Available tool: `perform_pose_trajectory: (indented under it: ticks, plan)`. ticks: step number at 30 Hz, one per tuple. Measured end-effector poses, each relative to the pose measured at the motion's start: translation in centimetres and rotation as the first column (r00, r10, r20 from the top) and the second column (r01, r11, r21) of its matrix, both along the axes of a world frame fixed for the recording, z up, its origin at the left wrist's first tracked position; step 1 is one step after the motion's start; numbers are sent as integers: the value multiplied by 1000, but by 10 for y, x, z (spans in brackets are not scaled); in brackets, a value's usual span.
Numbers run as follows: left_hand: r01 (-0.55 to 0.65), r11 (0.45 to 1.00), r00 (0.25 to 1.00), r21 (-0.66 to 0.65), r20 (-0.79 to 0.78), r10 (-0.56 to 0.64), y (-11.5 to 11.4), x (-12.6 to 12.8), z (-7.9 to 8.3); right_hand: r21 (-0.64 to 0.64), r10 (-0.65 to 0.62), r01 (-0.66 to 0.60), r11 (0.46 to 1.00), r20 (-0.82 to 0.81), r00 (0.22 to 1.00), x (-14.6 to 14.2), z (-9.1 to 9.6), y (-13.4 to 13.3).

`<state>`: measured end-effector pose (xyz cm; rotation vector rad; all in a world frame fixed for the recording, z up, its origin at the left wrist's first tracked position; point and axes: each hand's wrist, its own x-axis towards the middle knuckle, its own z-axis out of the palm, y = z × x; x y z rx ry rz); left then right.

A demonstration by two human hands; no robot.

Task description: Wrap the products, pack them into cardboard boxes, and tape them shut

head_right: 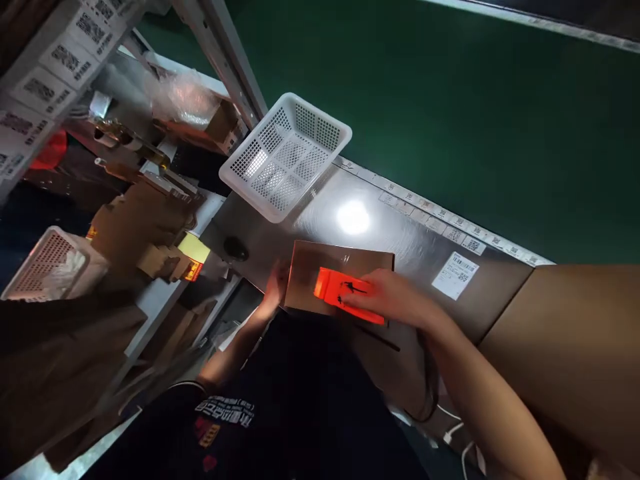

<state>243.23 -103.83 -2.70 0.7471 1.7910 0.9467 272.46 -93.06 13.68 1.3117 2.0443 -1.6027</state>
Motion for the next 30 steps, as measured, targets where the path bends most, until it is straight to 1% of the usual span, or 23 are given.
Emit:
perform_pose_trajectory:
  ticks: [1,2,3,4,5,6,7,8,9,11,12,14,16,17,19,21,22,23,24,25,27,28,30]
  plan:
    - [47,998,998,42,-38,-46,-3,-3,5,12,10,-10,1000,13,1000,-1,1,1]
    - [139,985,987,99,-97,-129,-4,-7,11,14,22,-22,1000,16,1000,-3,2,3]
    - [266,952,954,149,-181,-239,-4,-11,18,15,29,-30,999,9,1000,-4,2,4]
    - [409,897,893,166,-276,-356,-2,-13,24,15,34,-33,999,-15,999,-4,1,6]
    - [534,834,809,140,-370,-456,1,-14,30,15,36,-36,999,-50,998,-3,0,7]
    - [614,786,727,78,-443,-524,5,-15,35,21,43,-41,999,-76,996,1,-2,9]
    - [648,762,666,6,-490,-562,9,-15,38,39,50,-47,998,-84,995,9,-4,11]
    - [652,756,634,-51,-510,-581,13,-14,40,56,60,-56,997,-69,996,21,-7,12]
    - [648,757,624,-85,-510,-591,16,-14,40,64,64,-62,996,-24,998,38,-10,14]
    - [647,755,633,-101,-482,-606,20,-16,37,47,30,-34,998,90,996,83,-18,16]
    - [651,754,641,-92,-466,-610,20,-18,35,11,-6,4,1000,141,990,108,-23,16]
    - [644,762,666,-72,-438,-604,19,-21,33,-71,-103,115,991,150,983,153,-36,16]
    - [602,796,721,-59,-389,-574,19,-19,33,-133,-161,179,975,137,977,181,-53,14]
    - [565,824,769,-46,-332,-546,19,-16,33,-149,-175,193,970,123,977,188,-62,14]
    - [450,893,882,-23,-144,-448,21,-3,33,-162,-204,211,964,60,977,188,-81,12]
    - [292,955,956,-47,-6,-292,24,13,32,-193,-242,230,954,-43,969,182,-98,12]
    - [222,972,975,-71,-1,-223,25,20,30,-217,-267,243,945,-89,960,180,-105,12]
    - [175,981,983,-90,-34,-178,27,25,28,-240,-288,253,937,-121,950,178,-110,11]
    - [151,984,984,-97,-86,-159,29,27,26,-262,-299,255,931,-141,944,178,-114,10]
    - [146,984,978,-100,-132,-158,30,26,24,-278,-307,258,925,-148,940,179,-115,9]
    - [156,981,972,-117,-161,-174,34,14,19,-293,-310,258,920,-143,940,175,-111,4]
    - [151,981,975,-122,-148,-168,37,4,17,-292,-305,256,921,-137,942,169,-105,1]
    - [117,984,990,-134,-62,-126,40,-16,13,-298,-299,241,924,-164,940,147,-86,-5]
